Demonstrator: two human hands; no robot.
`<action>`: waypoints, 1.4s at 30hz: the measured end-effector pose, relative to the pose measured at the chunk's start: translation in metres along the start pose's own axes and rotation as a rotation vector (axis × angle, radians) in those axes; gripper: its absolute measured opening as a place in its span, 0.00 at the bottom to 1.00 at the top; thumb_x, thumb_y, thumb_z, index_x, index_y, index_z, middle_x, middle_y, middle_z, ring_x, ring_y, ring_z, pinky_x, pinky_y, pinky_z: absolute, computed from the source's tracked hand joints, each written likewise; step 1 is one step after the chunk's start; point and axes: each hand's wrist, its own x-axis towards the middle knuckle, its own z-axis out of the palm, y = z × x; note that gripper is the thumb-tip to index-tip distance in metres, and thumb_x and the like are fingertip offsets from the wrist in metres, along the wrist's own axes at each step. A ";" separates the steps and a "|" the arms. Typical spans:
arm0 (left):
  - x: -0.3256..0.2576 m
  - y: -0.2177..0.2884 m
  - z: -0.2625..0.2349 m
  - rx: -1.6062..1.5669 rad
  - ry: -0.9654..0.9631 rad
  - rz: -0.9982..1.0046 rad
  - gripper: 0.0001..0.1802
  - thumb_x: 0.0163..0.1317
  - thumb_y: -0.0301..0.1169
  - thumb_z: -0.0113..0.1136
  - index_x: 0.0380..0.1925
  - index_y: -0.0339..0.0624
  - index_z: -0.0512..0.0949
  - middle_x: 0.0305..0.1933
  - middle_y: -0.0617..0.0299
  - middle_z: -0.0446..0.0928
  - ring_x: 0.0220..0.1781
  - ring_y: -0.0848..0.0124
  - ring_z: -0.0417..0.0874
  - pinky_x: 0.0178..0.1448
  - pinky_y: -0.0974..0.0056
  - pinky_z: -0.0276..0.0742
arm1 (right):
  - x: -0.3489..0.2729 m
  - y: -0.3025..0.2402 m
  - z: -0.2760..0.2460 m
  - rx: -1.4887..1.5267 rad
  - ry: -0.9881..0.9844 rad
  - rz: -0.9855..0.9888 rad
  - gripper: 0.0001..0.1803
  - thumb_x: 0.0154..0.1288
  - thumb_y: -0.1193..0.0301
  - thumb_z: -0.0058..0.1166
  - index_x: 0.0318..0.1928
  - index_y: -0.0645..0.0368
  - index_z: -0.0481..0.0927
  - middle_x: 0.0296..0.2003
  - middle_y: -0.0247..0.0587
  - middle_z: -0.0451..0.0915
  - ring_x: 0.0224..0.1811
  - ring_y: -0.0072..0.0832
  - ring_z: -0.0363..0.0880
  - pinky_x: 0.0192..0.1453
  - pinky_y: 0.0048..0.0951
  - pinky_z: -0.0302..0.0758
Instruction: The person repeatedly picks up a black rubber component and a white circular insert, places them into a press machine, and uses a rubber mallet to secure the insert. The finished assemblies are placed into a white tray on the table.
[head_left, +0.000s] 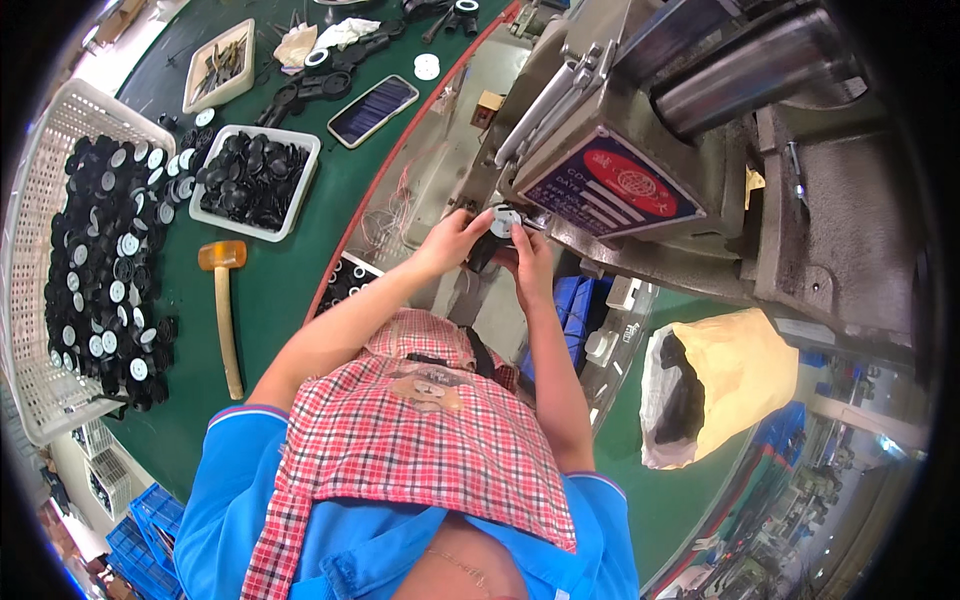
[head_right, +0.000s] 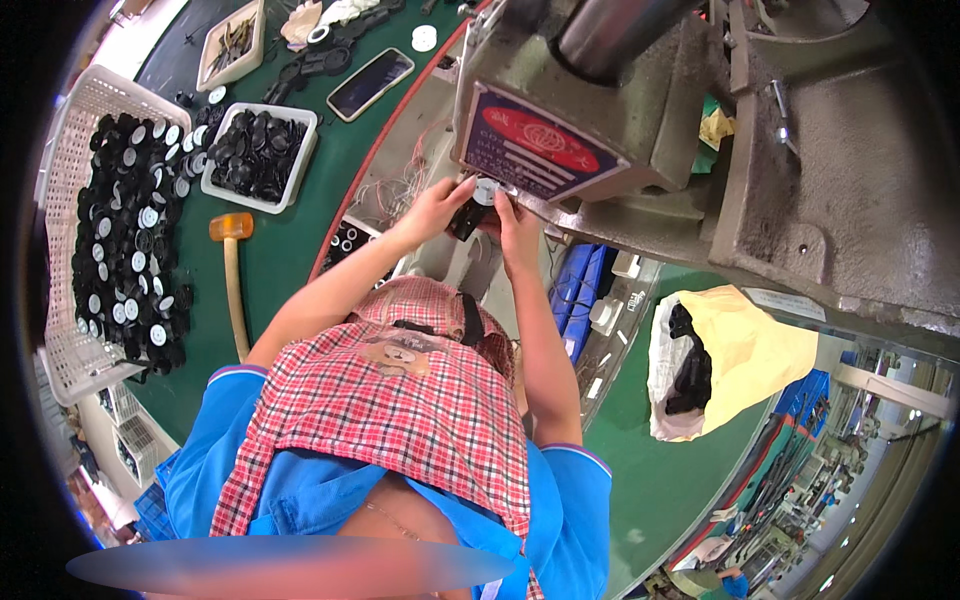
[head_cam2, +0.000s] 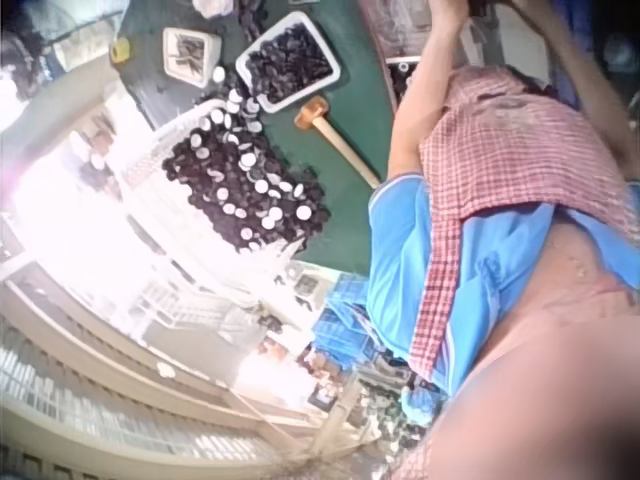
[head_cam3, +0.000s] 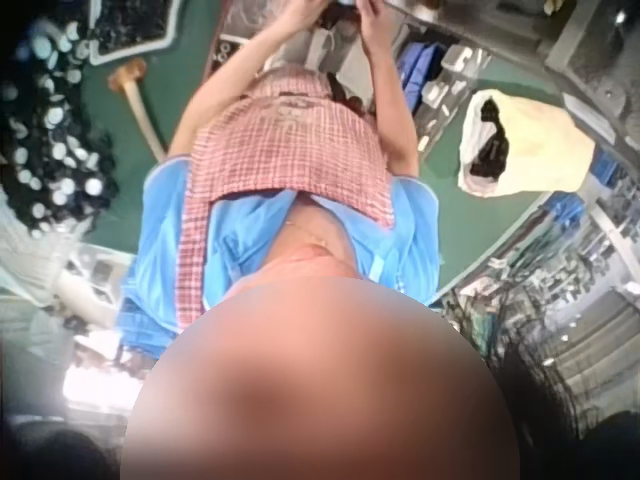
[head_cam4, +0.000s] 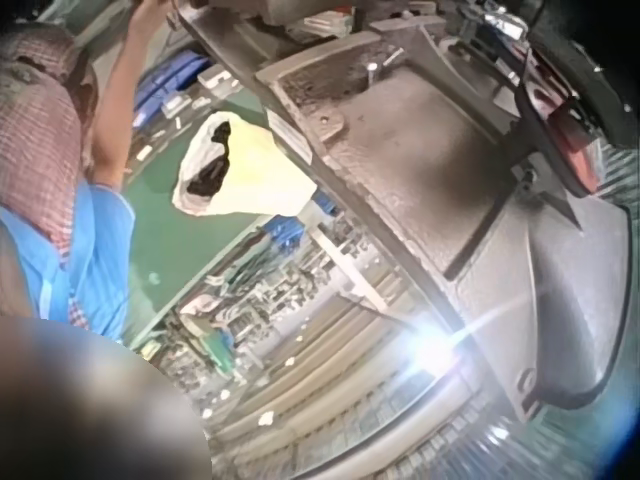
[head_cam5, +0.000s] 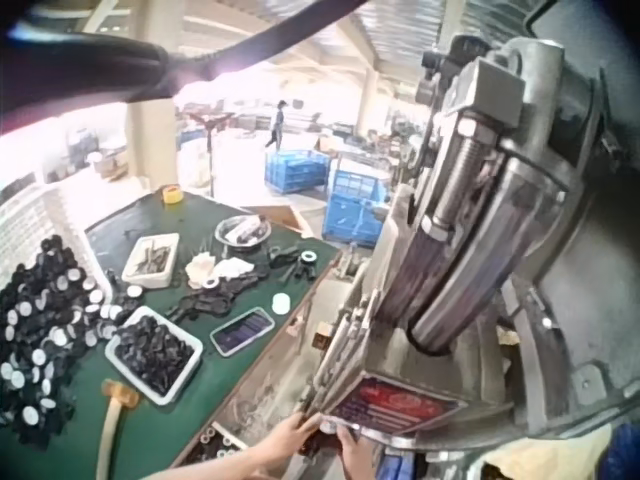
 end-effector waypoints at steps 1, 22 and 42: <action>-0.003 -0.007 -0.004 0.024 -0.006 0.014 0.26 0.75 0.52 0.51 0.37 0.35 0.76 0.27 0.62 0.77 0.26 0.74 0.78 0.30 0.65 0.75 | 0.003 -0.002 0.002 -0.004 -0.006 -0.004 0.22 0.73 0.57 0.56 0.55 0.64 0.77 0.44 0.40 0.83 0.37 0.28 0.85 0.42 0.30 0.85; -0.010 -0.019 -0.029 0.195 -0.116 0.090 0.26 0.71 0.48 0.56 0.28 0.32 0.81 0.19 0.62 0.78 0.18 0.76 0.77 0.24 0.67 0.71 | -0.053 0.075 -0.028 0.039 0.242 0.099 0.24 0.77 0.54 0.49 0.53 0.65 0.77 0.41 0.44 0.82 0.38 0.32 0.85 0.44 0.33 0.83; -0.108 -0.035 -0.142 -0.063 0.091 0.187 0.21 0.71 0.35 0.57 0.61 0.40 0.71 0.32 0.62 0.80 0.28 0.79 0.76 0.33 0.68 0.74 | 0.069 0.065 -0.060 -1.299 0.301 -0.478 0.17 0.73 0.61 0.49 0.48 0.60 0.83 0.45 0.54 0.84 0.47 0.51 0.83 0.52 0.45 0.78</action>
